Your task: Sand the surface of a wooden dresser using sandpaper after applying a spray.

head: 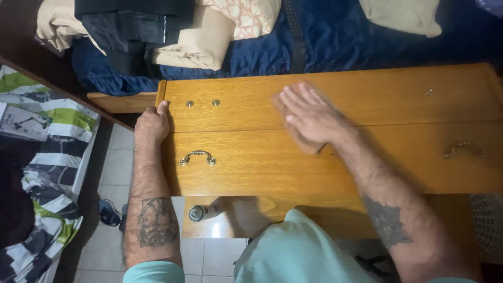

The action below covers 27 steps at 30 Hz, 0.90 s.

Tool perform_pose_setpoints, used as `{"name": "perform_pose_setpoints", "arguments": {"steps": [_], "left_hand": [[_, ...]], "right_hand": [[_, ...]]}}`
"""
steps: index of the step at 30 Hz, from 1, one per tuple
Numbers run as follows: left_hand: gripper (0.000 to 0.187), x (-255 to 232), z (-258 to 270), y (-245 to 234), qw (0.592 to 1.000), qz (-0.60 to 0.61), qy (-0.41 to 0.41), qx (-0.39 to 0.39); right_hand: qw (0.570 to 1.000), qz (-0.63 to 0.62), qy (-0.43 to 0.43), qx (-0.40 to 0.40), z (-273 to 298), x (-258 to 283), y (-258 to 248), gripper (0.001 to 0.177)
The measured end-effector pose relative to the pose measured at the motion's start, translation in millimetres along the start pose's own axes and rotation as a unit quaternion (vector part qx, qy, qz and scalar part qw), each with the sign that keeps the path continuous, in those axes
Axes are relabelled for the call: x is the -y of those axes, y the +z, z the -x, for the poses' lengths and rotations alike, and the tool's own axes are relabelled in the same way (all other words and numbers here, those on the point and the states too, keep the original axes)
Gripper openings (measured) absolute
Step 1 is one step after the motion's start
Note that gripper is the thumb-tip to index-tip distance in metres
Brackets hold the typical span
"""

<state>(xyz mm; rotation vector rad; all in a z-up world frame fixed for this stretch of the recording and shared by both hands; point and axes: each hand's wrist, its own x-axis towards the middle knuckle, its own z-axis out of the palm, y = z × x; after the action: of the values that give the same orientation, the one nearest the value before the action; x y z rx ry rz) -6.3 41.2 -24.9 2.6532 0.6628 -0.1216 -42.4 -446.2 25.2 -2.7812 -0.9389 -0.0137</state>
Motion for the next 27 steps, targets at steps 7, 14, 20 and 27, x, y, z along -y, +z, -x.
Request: {"name": "perform_pose_setpoints", "arguments": {"steps": [7, 14, 20, 27], "left_hand": [[0.075, 6, -5, 6, 1.000, 0.003, -0.013, -0.008], [0.076, 1, -6, 4, 0.999, -0.027, -0.023, -0.003], [0.073, -6, 11, -4, 1.000, -0.017, -0.026, -0.007], [0.073, -5, 5, -1, 1.000, -0.008, -0.023, -0.006]], "right_hand": [[0.991, 0.061, 0.122, -0.002, 84, -40, -15, 0.067], [0.997, 0.047, 0.053, 0.030, 74, 64, -24, 0.072], [0.999, 0.032, 0.027, 0.014, -16, 73, 7, 0.073], [0.990, 0.106, 0.088, -0.034, 2, -50, 23, 0.066]]}}
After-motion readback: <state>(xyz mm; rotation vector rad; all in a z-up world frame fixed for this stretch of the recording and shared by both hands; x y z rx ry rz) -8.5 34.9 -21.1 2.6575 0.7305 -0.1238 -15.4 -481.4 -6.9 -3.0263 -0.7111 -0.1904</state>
